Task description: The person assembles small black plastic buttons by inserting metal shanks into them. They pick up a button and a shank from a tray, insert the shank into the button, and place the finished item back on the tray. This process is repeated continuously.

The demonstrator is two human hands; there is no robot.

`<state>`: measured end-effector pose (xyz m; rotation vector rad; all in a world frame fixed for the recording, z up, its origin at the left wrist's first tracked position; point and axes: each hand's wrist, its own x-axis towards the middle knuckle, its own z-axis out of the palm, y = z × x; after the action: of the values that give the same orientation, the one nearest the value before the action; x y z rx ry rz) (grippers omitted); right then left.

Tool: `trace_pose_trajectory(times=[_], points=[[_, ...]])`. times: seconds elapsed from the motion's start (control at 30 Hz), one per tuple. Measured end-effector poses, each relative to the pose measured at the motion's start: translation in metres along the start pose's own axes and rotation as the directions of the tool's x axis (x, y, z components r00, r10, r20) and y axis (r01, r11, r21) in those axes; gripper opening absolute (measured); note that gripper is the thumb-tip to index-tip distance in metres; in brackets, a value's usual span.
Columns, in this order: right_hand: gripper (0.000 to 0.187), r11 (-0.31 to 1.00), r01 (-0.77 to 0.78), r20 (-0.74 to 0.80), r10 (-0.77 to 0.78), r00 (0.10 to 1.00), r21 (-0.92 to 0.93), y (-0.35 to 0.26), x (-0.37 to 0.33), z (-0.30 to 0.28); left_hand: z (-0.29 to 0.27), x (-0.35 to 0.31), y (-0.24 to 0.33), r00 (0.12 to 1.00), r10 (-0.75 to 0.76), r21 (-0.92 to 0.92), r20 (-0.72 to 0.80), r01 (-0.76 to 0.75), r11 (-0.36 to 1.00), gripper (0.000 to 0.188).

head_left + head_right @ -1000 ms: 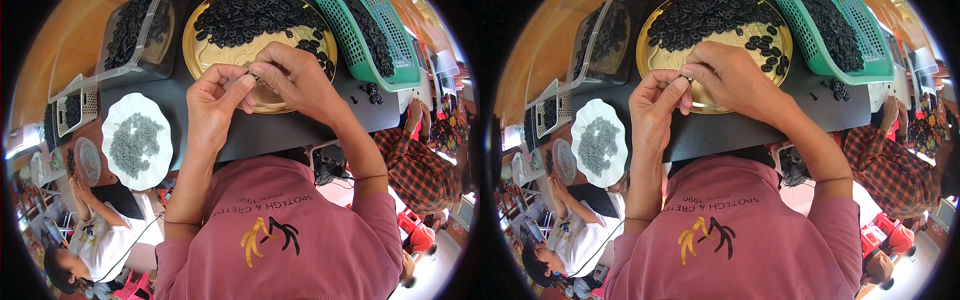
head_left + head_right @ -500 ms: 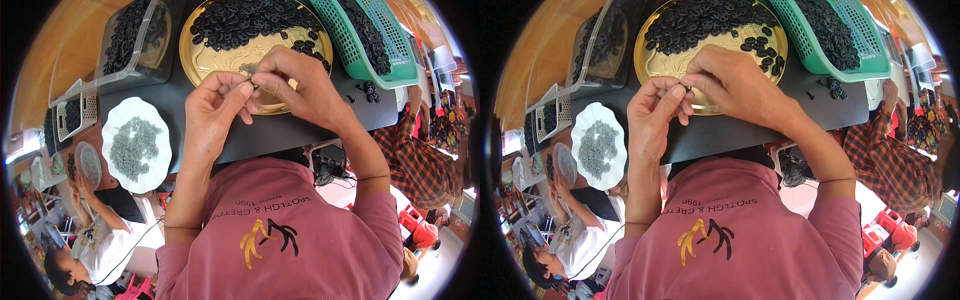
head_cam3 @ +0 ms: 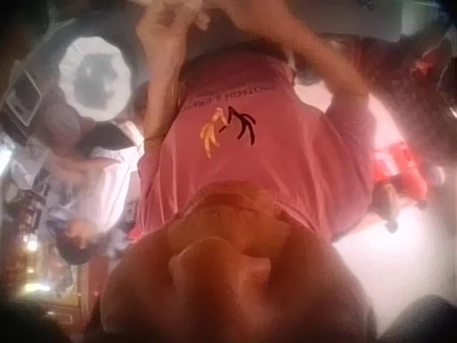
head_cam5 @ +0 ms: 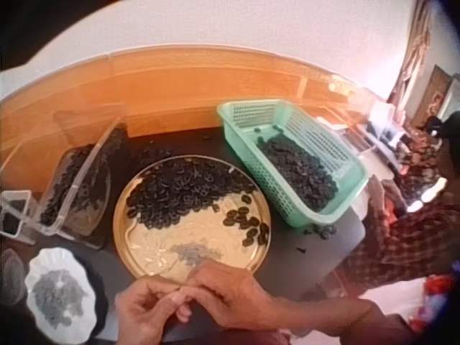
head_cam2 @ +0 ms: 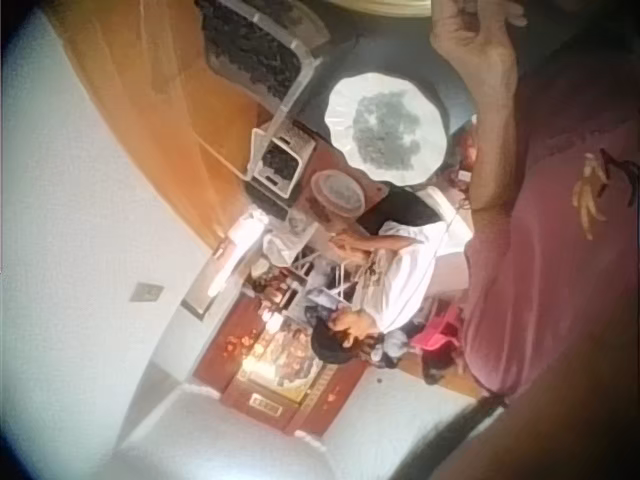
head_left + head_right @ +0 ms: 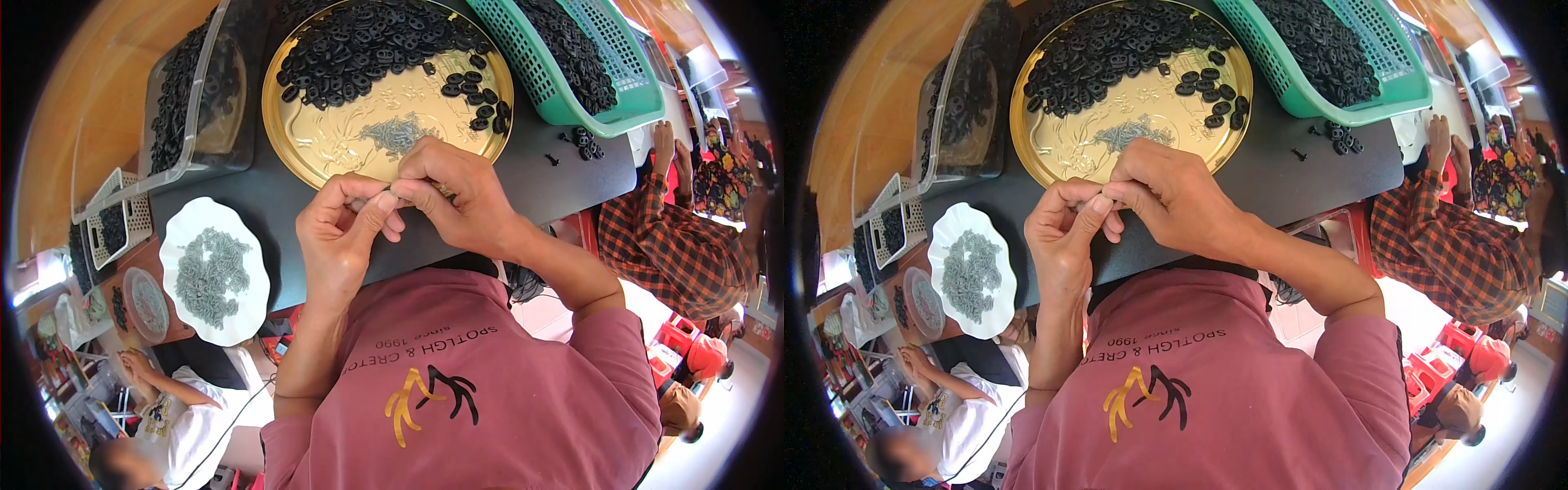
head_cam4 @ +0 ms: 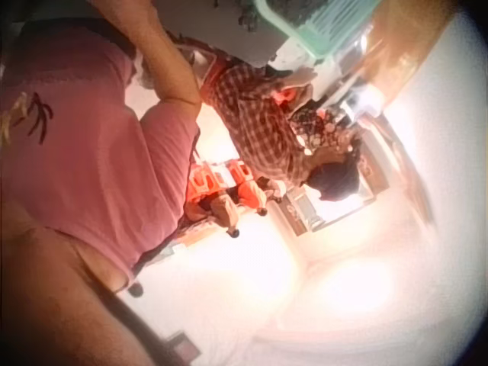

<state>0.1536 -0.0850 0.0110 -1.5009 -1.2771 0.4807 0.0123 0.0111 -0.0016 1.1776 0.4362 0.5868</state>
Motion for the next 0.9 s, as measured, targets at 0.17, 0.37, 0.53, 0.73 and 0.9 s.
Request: trace_pose_trajectory(times=[0.17, 0.37, 0.53, 0.73, 0.9], points=[[0.006, 0.996, -0.032, 0.089, 0.039, 0.995, -0.082, 0.002, 0.003, -0.012, -0.004, 0.004, 0.002, 0.998, -0.060, 0.050, 0.020, 0.059, 0.997, 0.005], [0.014, 0.859, 0.098, 0.011, -0.107, 0.994, -0.502, 0.022, 0.026, -0.061, -0.004, 0.003, 0.001, 0.994, -0.110, 0.028, 0.014, 0.109, 0.994, 0.007], [0.014, 0.618, 0.047, 0.012, -0.061, 0.998, -0.785, 0.042, 0.035, -0.075, -0.006, 0.005, -0.002, 0.993, -0.118, 0.006, 0.015, 0.118, 0.993, 0.007], [0.015, 0.531, 0.142, 0.153, -0.023, 0.988, -0.836, 0.046, 0.044, -0.073, -0.009, 0.006, -0.001, 0.992, -0.125, 0.001, -0.003, 0.125, 0.992, 0.008], [0.013, 0.581, 0.283, 0.222, -0.175, 0.959, -0.763, 0.052, 0.050, -0.066, -0.008, 0.008, 0.001, 0.994, -0.108, -0.035, -0.002, 0.108, 0.994, 0.009]])
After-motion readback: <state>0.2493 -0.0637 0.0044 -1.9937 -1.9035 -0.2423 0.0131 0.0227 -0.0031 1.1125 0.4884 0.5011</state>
